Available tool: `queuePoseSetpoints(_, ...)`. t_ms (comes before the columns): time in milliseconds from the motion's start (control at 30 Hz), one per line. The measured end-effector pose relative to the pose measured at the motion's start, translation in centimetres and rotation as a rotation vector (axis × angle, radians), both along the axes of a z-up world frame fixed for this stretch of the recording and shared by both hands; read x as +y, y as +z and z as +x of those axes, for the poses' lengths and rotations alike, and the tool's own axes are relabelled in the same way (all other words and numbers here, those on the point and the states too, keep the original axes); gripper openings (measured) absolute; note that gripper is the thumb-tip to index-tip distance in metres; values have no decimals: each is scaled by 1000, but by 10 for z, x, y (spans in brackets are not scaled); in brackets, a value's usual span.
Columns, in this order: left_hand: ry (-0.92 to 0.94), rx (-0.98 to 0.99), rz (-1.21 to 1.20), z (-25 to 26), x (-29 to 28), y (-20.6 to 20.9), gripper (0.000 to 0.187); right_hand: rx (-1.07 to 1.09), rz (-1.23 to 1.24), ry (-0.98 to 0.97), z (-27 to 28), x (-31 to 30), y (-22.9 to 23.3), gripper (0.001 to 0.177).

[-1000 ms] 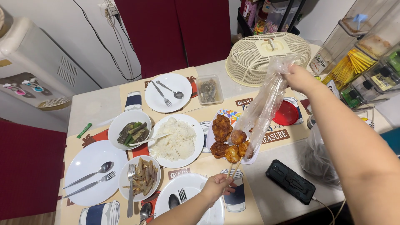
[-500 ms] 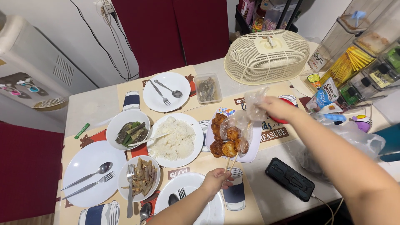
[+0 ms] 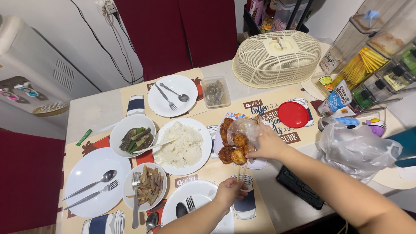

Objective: Setting a dining table with cutlery and serving food from plastic bags.

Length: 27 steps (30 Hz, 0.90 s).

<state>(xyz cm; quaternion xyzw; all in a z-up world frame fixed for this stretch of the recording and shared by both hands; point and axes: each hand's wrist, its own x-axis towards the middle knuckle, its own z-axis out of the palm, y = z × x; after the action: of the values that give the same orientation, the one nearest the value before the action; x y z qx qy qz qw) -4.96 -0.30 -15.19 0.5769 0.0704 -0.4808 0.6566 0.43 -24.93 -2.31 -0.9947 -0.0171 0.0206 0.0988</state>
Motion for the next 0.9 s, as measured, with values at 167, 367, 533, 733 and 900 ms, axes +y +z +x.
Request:
queuePoseSetpoints(167,-12,-8,-16,2,3,-3,22,125,58,-52,-4,4,-7,96)
queuePoseSetpoints(367,-16,0,-14,6,6,0,22,134,51,-190,-9,18,-3,87)
queuePoseSetpoints(533,-22,24,-26,10,5,5,22,-168,169,-241,-14,8,-47,88)
queuePoseSetpoints(733,-37,10,-23,9,3,6,22,265,375,-554,-13,16,-37,59)
queuePoseSetpoints(900,-48,-27,-26,8,1,0,23,195,359,-597,-12,14,-51,53)
